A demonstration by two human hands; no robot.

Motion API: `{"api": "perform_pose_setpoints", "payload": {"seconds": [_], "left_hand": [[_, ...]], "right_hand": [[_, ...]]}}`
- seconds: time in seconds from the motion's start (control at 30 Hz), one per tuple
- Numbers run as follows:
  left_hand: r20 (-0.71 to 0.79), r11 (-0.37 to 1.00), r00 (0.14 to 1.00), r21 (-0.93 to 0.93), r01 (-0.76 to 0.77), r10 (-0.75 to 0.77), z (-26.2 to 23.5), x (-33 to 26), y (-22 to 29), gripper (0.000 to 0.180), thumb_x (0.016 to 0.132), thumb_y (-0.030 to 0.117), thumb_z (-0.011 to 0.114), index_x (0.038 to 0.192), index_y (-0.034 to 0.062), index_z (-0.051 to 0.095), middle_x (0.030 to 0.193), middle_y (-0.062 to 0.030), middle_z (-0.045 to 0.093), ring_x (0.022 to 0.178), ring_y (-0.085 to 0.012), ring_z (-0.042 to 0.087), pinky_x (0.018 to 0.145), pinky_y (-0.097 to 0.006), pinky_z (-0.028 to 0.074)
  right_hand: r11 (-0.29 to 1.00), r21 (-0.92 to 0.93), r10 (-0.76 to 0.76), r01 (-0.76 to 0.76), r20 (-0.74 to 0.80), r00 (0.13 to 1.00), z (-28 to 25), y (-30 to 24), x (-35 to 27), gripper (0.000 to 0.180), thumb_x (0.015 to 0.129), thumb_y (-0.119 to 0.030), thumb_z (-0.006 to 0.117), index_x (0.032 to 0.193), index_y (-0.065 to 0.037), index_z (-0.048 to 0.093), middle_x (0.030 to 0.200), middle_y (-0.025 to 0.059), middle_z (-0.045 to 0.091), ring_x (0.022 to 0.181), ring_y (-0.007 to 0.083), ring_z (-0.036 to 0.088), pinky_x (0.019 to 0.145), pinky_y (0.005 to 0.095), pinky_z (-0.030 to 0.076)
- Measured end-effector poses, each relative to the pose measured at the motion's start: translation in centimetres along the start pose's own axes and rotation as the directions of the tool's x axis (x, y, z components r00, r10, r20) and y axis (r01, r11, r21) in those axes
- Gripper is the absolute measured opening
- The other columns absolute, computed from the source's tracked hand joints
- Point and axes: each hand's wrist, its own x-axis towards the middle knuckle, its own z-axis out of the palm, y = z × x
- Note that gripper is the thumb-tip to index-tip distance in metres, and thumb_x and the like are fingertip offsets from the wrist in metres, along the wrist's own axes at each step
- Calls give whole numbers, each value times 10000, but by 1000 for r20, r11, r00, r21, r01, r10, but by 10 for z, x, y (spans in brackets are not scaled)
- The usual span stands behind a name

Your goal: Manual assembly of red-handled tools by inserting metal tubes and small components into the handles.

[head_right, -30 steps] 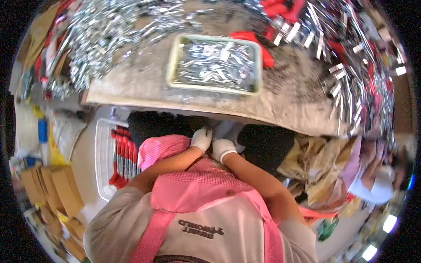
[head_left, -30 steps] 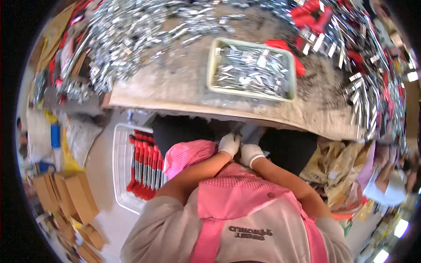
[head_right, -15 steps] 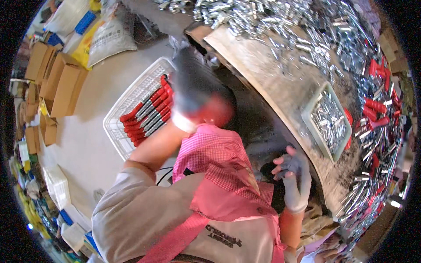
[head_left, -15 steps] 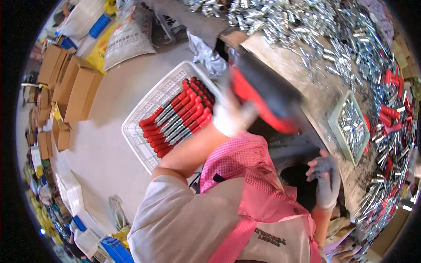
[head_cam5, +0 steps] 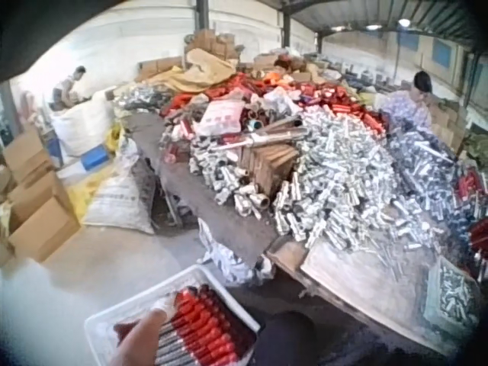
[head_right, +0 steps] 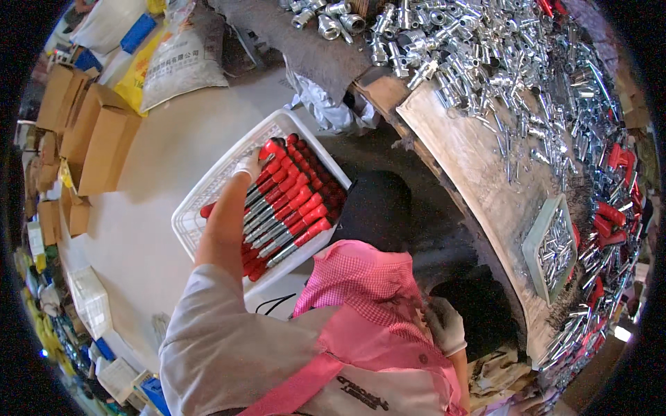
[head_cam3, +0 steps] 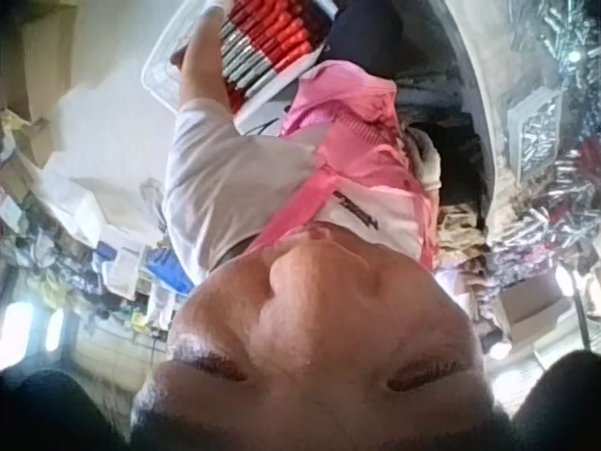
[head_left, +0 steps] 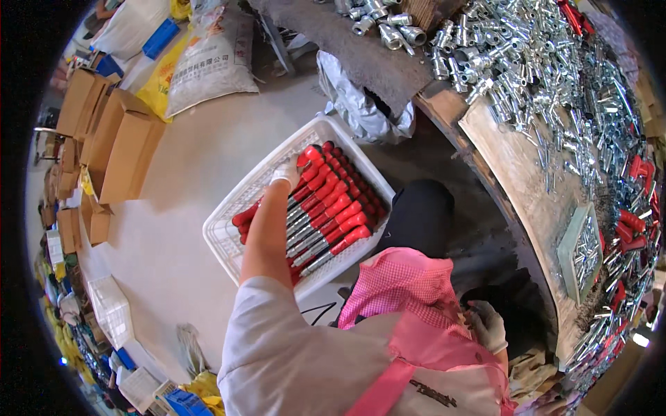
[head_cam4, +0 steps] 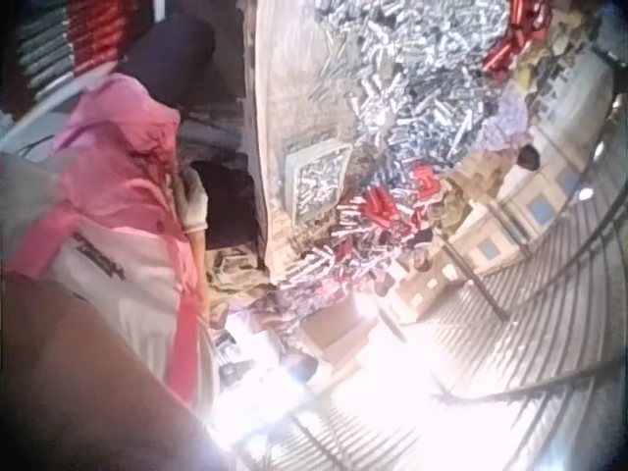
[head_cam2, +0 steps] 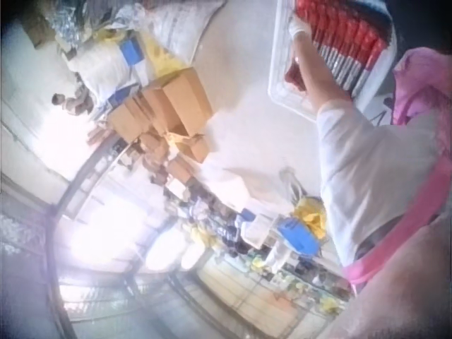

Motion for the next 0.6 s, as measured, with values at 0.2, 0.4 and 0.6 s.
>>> {"api": "perform_pose_setpoints", "payload": {"seconds": [0.2, 0.4, 0.6], "left_hand": [[-335, 932, 904, 148, 329, -266, 79, 16, 18, 600, 854, 132, 443, 1416, 147, 234, 1378, -106, 367, 1290, -280, 339, 1050, -443, 297], [-402, 923, 909, 297, 243, -110, 84, 4, -7, 566, 863, 113, 446, 1400, 175, 279, 1266, -88, 445, 1180, -259, 449, 900, -407, 451], [-301, 931, 942, 278, 237, -150, 54, -18, -14, 348, 872, 99, 434, 1213, 143, 485, 1098, -102, 553, 995, -280, 588, 785, -375, 521]], "right_hand": [[996, -52, 69, -69, 2, 998, 11, -15, -9, 277, 892, -104, 549, 1139, 20, 537, 954, 109, 633, 850, 157, 611, 756, 268, 478], [994, -108, -10, 8, -15, 1000, 21, 0, -5, 298, 862, -188, 611, 1103, -16, 581, 965, 150, 663, 879, 215, 646, 757, 311, 489], [990, -140, 25, -30, -31, 999, 19, -2, -8, 302, 856, -202, 621, 1105, -35, 587, 985, 149, 662, 906, 222, 651, 761, 313, 489]]}}
